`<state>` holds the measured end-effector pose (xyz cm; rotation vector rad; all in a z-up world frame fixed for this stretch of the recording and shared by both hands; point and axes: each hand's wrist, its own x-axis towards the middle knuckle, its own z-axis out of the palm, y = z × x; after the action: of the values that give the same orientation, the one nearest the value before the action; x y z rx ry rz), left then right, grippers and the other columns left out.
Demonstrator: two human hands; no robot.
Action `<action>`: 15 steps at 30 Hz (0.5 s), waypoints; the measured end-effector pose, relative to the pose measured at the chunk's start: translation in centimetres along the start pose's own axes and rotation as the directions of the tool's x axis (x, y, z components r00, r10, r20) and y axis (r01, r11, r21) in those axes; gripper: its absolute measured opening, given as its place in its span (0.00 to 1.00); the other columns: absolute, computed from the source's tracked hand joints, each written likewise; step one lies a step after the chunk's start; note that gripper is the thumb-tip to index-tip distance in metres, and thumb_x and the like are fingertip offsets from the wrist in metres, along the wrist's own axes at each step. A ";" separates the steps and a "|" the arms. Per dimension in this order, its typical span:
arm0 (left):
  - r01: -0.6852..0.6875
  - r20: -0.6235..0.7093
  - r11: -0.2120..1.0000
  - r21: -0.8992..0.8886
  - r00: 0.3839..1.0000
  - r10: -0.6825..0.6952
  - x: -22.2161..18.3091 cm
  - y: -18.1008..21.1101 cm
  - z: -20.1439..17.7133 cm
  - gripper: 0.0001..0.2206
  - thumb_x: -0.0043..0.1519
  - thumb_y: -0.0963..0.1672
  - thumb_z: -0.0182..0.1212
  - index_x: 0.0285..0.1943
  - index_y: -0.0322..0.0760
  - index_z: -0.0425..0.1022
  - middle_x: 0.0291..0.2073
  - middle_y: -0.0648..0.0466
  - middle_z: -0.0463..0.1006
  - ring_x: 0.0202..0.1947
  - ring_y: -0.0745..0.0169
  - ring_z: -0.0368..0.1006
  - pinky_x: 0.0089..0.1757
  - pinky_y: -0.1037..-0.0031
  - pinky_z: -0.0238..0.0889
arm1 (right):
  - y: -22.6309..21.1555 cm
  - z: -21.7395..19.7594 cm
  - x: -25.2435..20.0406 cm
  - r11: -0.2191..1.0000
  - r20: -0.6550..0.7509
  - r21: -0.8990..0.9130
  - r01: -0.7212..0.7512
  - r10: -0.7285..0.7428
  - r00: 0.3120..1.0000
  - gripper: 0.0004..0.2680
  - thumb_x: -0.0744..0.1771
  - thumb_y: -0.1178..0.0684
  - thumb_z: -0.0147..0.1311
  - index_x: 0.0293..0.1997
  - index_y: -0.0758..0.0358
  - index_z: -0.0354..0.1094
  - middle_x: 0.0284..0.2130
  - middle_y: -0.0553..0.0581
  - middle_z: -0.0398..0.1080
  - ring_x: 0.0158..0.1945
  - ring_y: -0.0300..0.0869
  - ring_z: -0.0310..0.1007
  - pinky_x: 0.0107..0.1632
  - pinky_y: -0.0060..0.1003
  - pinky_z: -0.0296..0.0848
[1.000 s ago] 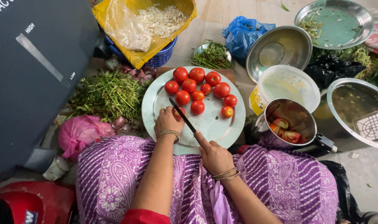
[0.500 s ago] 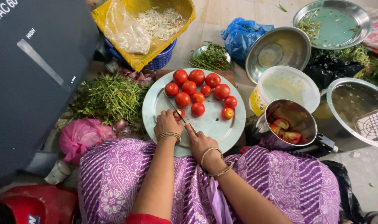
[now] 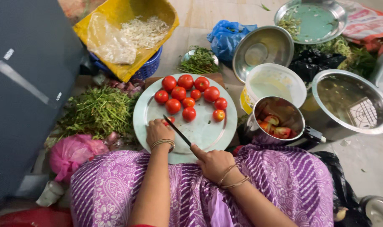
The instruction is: The person cuts tomatoes with a knife and places the tomato pieces into a metal jar by hand.
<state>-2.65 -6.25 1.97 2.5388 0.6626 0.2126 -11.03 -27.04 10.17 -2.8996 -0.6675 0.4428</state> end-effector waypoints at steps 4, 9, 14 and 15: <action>0.159 -0.018 0.968 -0.192 0.986 -0.166 0.6 0.0 -1.4 0.14 0.61 0.47 0.61 0.54 0.41 0.77 0.52 0.46 0.76 0.56 0.44 0.73 0.53 0.55 0.67 | 1.6 -0.8 -1.8 0.951 -0.108 0.308 -0.034 0.070 0.992 0.21 0.66 0.41 0.51 0.70 0.30 0.58 0.30 0.62 0.78 0.35 0.58 0.79 0.41 0.53 0.76; -0.128 -0.240 0.916 -0.379 0.970 0.037 0.6 3.2 -4.7 0.18 0.58 0.46 0.65 0.57 0.38 0.73 0.51 0.44 0.76 0.52 0.42 0.73 0.51 0.56 0.66 | 1.9 -0.1 -0.8 0.872 -0.185 0.488 -0.049 0.158 0.970 0.21 0.67 0.40 0.51 0.71 0.32 0.57 0.31 0.65 0.78 0.36 0.59 0.79 0.41 0.51 0.76; -0.582 -0.491 0.778 -0.237 0.762 0.421 0.1 11.1 -7.3 0.21 0.60 0.44 0.67 0.62 0.34 0.70 0.54 0.41 0.76 0.55 0.38 0.71 0.54 0.53 0.64 | 3.3 2.9 1.6 0.505 -0.132 0.860 -0.065 0.343 0.930 0.21 0.66 0.46 0.54 0.69 0.41 0.62 0.30 0.68 0.78 0.35 0.59 0.80 0.42 0.47 0.78; -0.638 -0.463 0.729 -0.248 0.739 0.490 -0.3 13.1 -7.5 0.21 0.61 0.45 0.67 0.62 0.36 0.70 0.54 0.42 0.77 0.55 0.39 0.71 0.54 0.53 0.64 | 3.7 3.7 2.0 0.502 -0.134 0.862 -0.068 0.355 0.925 0.21 0.66 0.46 0.54 0.69 0.41 0.62 0.30 0.68 0.78 0.35 0.59 0.80 0.42 0.47 0.78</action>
<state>0.50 -13.04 15.11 2.2341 -0.0928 0.9644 -8.96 -29.17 5.46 -1.9960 0.0263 0.2329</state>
